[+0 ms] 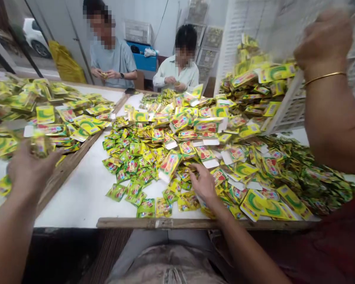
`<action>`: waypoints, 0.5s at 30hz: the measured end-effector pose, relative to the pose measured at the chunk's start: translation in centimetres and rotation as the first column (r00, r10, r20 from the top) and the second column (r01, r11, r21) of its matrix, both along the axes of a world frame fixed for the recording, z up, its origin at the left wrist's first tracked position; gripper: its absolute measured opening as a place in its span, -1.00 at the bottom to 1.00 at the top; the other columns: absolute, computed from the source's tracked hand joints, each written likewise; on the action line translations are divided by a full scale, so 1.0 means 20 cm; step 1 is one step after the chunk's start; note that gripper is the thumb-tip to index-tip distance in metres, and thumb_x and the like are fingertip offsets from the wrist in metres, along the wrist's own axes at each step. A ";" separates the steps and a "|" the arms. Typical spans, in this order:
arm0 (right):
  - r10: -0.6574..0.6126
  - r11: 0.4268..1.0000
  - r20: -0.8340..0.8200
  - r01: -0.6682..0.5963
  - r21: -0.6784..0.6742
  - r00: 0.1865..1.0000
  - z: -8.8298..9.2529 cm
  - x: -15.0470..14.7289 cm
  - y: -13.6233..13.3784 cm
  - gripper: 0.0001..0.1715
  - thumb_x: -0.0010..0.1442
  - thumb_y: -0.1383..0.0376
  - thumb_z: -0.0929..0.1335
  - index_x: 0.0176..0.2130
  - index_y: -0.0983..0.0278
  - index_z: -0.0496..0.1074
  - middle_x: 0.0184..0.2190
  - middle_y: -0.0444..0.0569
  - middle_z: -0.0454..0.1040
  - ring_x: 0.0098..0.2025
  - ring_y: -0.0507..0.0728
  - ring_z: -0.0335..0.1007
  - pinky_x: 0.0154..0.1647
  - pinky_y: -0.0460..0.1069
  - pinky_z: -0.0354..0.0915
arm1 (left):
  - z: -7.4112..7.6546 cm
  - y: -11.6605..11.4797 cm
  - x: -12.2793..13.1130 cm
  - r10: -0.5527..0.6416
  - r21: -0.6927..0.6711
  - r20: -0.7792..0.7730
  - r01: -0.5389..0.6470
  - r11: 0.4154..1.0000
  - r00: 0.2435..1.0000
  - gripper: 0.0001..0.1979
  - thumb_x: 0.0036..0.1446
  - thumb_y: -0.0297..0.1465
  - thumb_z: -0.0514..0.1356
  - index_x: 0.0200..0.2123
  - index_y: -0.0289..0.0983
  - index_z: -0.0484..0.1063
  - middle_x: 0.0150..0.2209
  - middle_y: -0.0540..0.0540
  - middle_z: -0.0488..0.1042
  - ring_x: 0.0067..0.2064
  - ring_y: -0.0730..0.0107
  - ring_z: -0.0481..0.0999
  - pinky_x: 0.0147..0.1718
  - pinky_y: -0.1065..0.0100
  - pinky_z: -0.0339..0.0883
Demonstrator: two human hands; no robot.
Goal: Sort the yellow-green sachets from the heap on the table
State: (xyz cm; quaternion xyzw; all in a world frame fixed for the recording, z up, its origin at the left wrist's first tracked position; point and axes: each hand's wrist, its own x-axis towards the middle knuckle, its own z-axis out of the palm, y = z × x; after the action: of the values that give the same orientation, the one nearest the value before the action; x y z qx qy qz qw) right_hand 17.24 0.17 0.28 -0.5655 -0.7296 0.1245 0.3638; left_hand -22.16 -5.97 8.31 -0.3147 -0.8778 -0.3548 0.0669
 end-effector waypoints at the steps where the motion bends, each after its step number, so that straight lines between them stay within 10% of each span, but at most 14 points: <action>1: -0.013 1.000 0.017 0.013 0.019 1.000 -0.01 0.02 0.03 -0.71 0.06 0.31 0.25 -0.20 0.28 0.43 -0.20 0.09 0.49 -0.09 0.24 0.37 -0.01 0.14 0.24 | 0.01 0.01 0.00 0.038 0.030 -0.083 -0.035 0.999 0.996 -0.18 -0.19 0.12 0.18 0.02 -0.35 0.29 -0.06 -0.17 0.46 -0.06 -0.11 0.40 -0.12 -0.10 0.26; 4: -0.005 1.000 -0.020 0.006 0.015 1.000 0.00 0.03 0.05 -0.73 0.10 0.26 0.26 -0.21 0.28 0.43 -0.26 0.05 0.50 -0.18 0.19 0.39 -0.10 0.08 0.28 | -0.06 0.00 0.20 -0.281 0.025 -0.213 0.293 0.956 0.936 -0.18 -0.10 0.09 0.16 0.11 -0.35 0.19 0.12 -0.28 0.29 0.11 -0.11 0.26 0.04 -0.05 0.16; 8: 0.214 0.975 0.112 -0.204 -0.090 0.970 0.01 0.01 -0.03 -0.79 0.12 0.23 0.31 -0.25 0.26 0.44 -0.29 0.01 0.50 -0.20 0.16 0.38 -0.14 0.03 0.26 | -0.30 -0.07 0.66 -0.811 -0.214 -0.062 0.786 0.580 0.581 -0.21 -0.09 0.03 0.21 0.15 -0.26 0.17 0.23 -0.33 0.11 0.23 -0.11 0.10 0.11 0.00 0.10; 11: 0.386 0.919 0.272 -0.341 -0.199 0.881 0.00 0.01 -0.10 -0.70 0.09 0.27 0.34 -0.14 0.26 0.44 -0.18 0.03 0.48 -0.11 0.19 0.32 -0.07 0.05 0.22 | -0.40 -0.07 0.90 -0.880 -0.302 0.018 0.842 0.447 0.474 -0.27 -0.02 -0.08 0.22 0.18 -0.27 0.16 0.18 -0.35 0.18 0.19 -0.08 0.16 0.10 0.04 0.10; 15: 0.419 0.902 0.261 -0.368 -0.224 0.870 -0.01 -0.01 -0.17 -0.61 0.13 0.27 0.32 -0.02 0.27 0.37 -0.11 0.04 0.46 -0.05 0.17 0.28 0.01 0.06 0.19 | -0.37 0.01 0.99 -0.859 -0.380 0.127 0.824 0.421 0.497 -0.30 0.04 -0.25 0.19 0.22 -0.35 0.09 0.02 -0.36 0.37 0.02 0.00 0.37 -0.04 0.14 0.23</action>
State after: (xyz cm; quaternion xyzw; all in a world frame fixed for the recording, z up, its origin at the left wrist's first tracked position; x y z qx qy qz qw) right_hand 17.11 -3.21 0.00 -0.4453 -0.8636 0.1689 0.1657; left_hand -2.30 -5.73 1.00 -0.7323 -0.6496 -0.1431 -0.1458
